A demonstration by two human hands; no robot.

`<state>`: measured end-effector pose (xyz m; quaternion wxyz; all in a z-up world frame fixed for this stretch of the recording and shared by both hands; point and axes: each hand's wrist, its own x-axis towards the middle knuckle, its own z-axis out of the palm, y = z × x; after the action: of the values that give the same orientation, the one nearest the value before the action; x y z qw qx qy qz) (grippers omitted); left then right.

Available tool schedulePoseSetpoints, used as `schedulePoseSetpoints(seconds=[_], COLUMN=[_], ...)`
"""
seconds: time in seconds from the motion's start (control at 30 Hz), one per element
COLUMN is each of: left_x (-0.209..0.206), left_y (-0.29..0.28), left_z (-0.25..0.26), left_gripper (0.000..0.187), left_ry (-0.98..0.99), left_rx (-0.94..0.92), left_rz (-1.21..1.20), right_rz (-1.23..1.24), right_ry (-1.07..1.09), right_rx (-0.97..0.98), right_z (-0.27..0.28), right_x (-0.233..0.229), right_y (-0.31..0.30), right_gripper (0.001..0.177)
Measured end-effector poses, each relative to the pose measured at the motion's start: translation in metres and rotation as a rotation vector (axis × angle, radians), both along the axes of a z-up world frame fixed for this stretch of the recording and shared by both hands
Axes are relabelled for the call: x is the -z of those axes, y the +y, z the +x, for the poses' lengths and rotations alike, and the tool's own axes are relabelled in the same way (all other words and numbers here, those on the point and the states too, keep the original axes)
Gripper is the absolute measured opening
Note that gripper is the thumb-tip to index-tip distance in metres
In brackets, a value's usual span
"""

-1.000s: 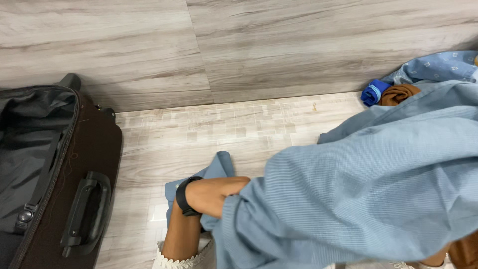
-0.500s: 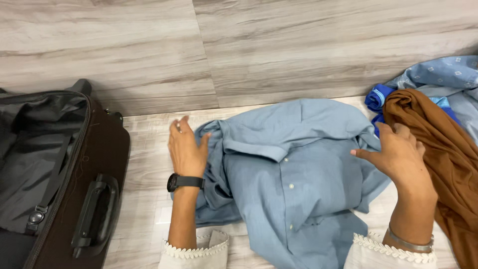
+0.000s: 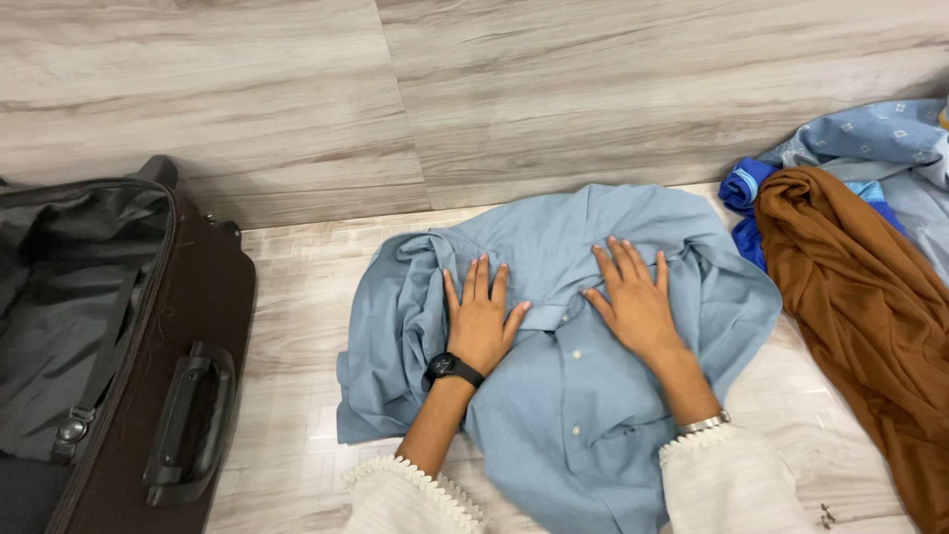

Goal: The person folds a light blue shirt and a pair of black trousers on a tiled floor. They carefully button the shirt, fold the sleeves, and smooth the fabric before placing it into a brown suitcase. The trousers are folded neatly and placed on top of the shirt inside the suitcase, which is then zipped closed.

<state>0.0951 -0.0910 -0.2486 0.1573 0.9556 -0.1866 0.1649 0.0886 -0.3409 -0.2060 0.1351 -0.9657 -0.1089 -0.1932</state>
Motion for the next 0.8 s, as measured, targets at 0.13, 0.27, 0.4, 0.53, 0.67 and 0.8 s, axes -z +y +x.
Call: schedulePoseSetpoints(seconds=[0.13, 0.27, 0.4, 0.53, 0.67, 0.8], left_x=[-0.008, -0.037, -0.063, -0.082, -0.104, -0.137], left_y=[0.019, 0.04, 0.062, 0.09, 0.114, 0.121], left_z=[-0.037, -0.092, -0.15, -0.18, -0.156, -0.058], left_gripper=[0.077, 0.089, 0.098, 0.064, 0.037, 0.043], left_ry=[-0.028, 0.115, 0.328, 0.406, 0.867, 0.579], left_rx=[0.042, 0.098, 0.225, 0.379, 0.492, 0.607], left_rz=[0.092, 0.099, 0.117, 0.184, 0.01, -0.066], right_rz=[-0.011, -0.079, -0.254, -0.254, -0.387, -0.205], right_ry=[-0.037, 0.024, 0.081, 0.41, 0.905, 1.075], right_rx=[-0.085, -0.109, -0.139, -0.28, -0.337, -0.223], right_z=[-0.022, -0.067, -0.118, -0.148, -0.143, -0.065], right_x=[0.013, 0.004, -0.007, -0.044, -0.09, -0.125], right_y=[0.004, 0.009, 0.012, 0.005, 0.004, -0.001], right_gripper=[0.065, 0.06, 0.058, 0.041, 0.037, 0.042])
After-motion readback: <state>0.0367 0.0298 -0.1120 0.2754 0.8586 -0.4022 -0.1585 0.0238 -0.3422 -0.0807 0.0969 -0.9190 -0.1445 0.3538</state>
